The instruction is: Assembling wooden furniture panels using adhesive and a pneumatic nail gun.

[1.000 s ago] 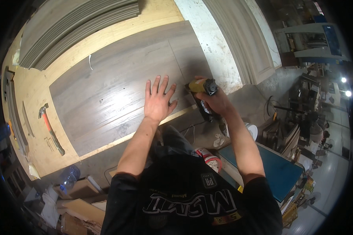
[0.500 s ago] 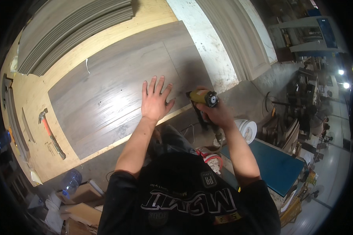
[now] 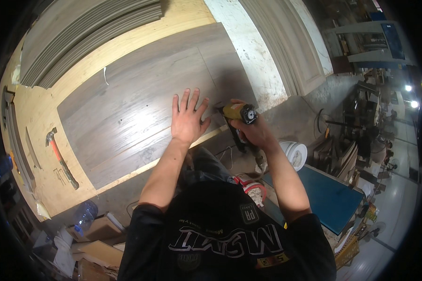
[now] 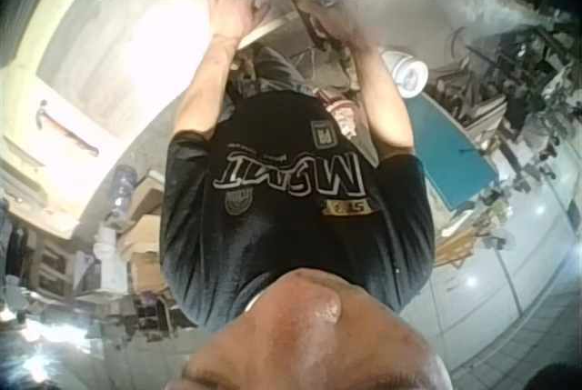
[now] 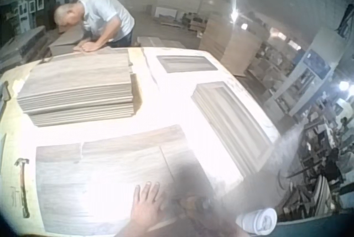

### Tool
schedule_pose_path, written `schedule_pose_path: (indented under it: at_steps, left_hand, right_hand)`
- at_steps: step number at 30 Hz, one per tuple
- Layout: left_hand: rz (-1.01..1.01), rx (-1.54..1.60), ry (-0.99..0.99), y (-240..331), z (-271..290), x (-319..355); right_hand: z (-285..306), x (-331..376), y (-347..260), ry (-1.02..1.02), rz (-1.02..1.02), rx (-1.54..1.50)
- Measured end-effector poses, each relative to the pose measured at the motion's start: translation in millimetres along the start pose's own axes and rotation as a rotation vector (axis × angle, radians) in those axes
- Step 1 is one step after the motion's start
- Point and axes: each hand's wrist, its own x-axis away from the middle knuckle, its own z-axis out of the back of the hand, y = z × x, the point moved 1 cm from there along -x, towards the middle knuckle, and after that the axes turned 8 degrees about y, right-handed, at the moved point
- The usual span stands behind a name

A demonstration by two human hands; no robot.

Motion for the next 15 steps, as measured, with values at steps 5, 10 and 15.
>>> schedule_pose_path:
  at_steps: [5,10,15]
  left_hand:
    - [0.003,-0.004,-0.008,0,2,0]
    - [0.015,-0.043,-0.049,-24,16,23]
    - [0.351,-0.195,0.059,-98,98,140]
  right_hand:
    - [-2,3,-2,-0.005,0.049,0.050]
    - [11,33,10,0.000,0.008,-0.199]
    - [7,58,37,-0.182,-0.043,-0.330]
